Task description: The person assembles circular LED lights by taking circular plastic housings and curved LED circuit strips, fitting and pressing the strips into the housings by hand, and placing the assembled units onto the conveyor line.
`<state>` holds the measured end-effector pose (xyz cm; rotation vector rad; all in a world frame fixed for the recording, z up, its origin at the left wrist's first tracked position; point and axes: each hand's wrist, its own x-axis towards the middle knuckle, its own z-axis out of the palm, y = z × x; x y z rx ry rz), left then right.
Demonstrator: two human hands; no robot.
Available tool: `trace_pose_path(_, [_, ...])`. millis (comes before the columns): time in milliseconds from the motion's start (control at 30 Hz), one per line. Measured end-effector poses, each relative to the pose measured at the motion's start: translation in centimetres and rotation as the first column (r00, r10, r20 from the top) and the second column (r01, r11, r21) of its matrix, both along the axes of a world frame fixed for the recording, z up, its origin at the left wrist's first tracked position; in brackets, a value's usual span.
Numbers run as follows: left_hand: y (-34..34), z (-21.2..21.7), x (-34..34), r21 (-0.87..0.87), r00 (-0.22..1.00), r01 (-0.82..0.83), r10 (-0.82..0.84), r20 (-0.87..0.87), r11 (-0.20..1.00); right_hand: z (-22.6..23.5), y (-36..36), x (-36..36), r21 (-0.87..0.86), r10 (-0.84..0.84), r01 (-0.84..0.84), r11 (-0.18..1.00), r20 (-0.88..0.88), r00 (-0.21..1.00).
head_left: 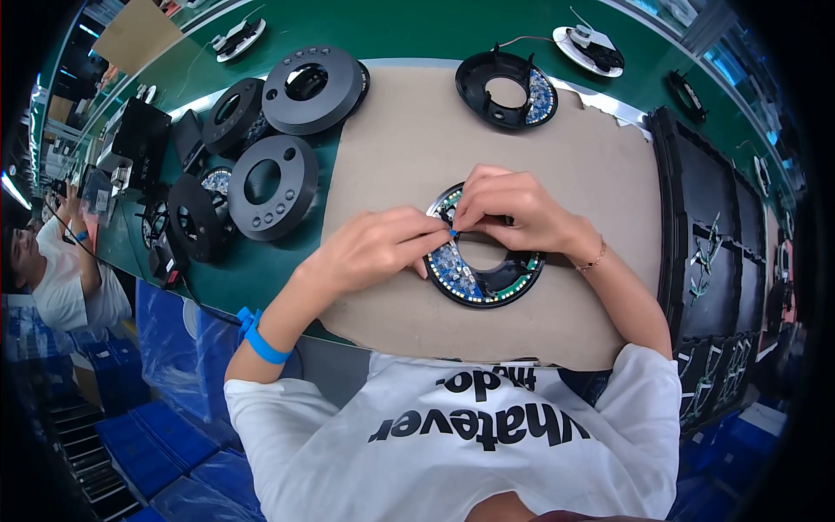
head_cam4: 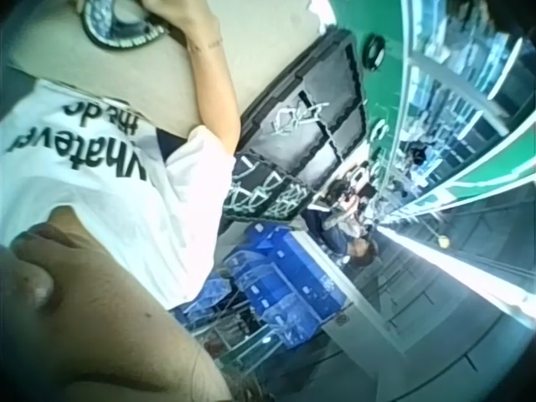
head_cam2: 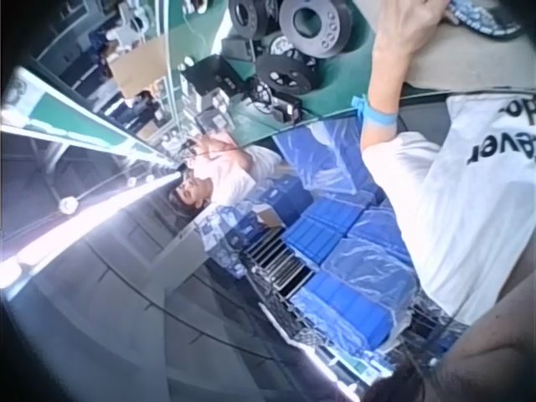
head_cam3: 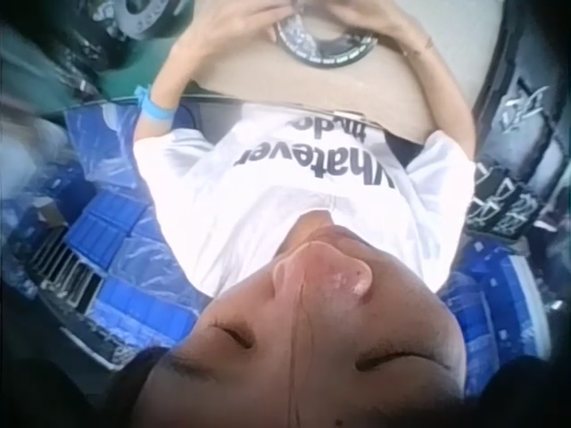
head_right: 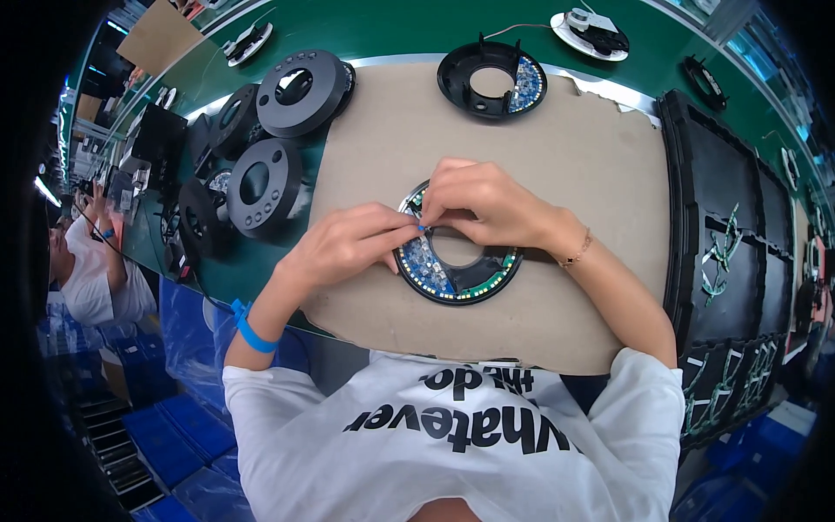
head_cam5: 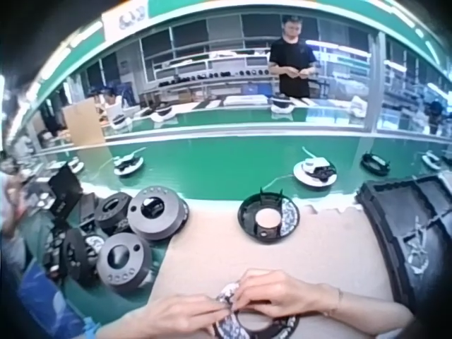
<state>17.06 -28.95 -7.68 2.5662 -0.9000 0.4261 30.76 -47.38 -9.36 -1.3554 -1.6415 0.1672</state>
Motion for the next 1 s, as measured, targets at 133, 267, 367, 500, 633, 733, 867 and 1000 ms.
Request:
trace_pose_path(133, [0.09, -0.12, -0.22, -0.036, 0.999, -0.025, 0.025, -0.020, 0.999, 0.06, -0.02, 0.13, -0.031, 0.034, -0.033, 0.999, 0.025, 0.999])
trace_pose_path(267, [0.32, 0.05, -0.49, -0.097, 0.995, -0.088, 0.091, 0.033, 0.991, 0.19, -0.04, 0.10, -0.030, 0.051, -0.049, 0.998, 0.060, 0.997])
trace_pose_path(367, [0.30, 0.01, -0.57, -0.117, 0.987, -0.158, 0.161, 0.016, 0.981, 0.02, -0.09, 0.04, -0.046, 0.047, -0.044, 0.998, 0.081, 0.996])
trace_pose_path(500, [0.29, -0.52, -0.70, -0.117, 0.984, -0.176, 0.178, 0.011, 0.977, 0.08, -0.12, -0.20, -0.048, 0.033, -0.027, 0.998, 0.115, 0.993])
trace_pose_path(633, [0.20, -0.40, -0.79, -0.121, 0.984, -0.177, 0.177, -0.012, 0.977, -0.06, -0.16, -0.31, -0.049, 0.028, -0.022, 0.999, 0.129, 0.991])
trace_pose_path(733, [0.31, -0.49, -0.82, -0.120, 0.984, -0.180, 0.179, -0.014, 0.976, -0.04, -0.02, -0.30, -0.042, 0.029, -0.024, 0.999, 0.126, 0.992])
trace_pose_path(867, [0.15, -0.19, -0.89, -0.101, 0.981, -0.191, 0.186, -0.060, 0.976, 0.18, -0.27, -0.24, -0.045, 0.035, -0.029, 0.999, 0.131, 0.991])
trace_pose_path(1000, [0.36, -0.21, -0.72, -0.088, 0.982, -0.190, 0.188, -0.034, 0.978, 0.16, -0.05, -0.11, -0.048, 0.026, -0.020, 0.999, 0.127, 0.992])
